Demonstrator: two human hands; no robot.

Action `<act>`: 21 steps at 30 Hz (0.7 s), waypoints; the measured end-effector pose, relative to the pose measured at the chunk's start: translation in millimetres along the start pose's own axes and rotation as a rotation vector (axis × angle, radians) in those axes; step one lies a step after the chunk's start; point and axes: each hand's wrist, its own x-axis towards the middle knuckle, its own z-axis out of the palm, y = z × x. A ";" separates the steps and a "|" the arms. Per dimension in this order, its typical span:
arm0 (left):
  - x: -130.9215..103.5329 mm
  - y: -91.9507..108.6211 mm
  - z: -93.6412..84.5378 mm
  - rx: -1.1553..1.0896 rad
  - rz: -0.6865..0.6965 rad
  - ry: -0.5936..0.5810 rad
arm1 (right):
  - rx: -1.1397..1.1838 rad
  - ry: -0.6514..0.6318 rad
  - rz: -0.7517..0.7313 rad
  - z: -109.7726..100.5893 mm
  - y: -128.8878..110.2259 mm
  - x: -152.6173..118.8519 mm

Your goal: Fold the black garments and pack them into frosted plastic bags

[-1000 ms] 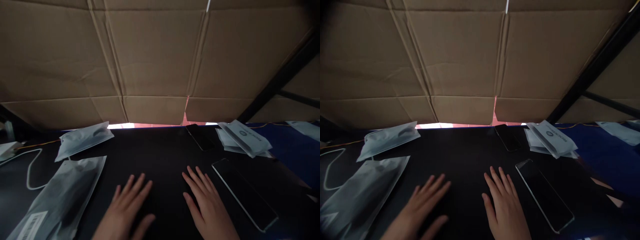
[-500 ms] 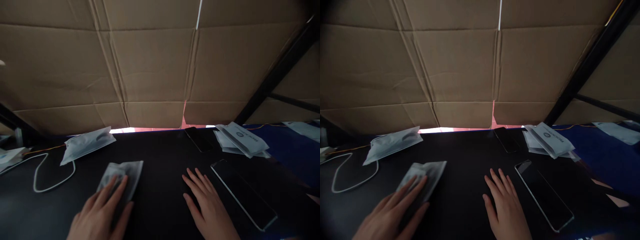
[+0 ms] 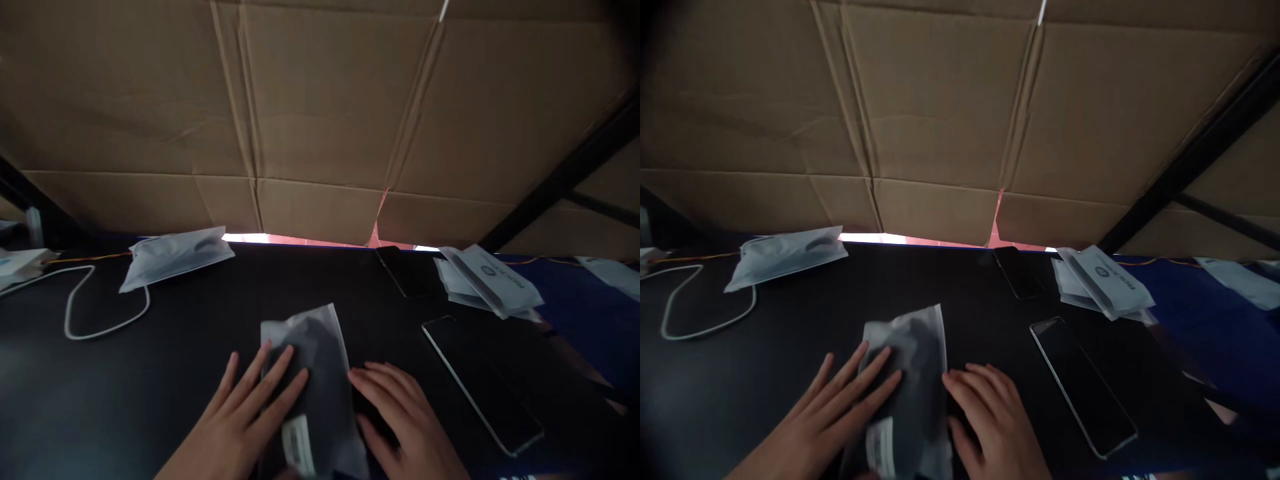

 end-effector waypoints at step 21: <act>-5.7 -2.0 7.2 -0.231 0.010 0.124 | 0.341 0.238 -0.049 11.2 -54.0 39.1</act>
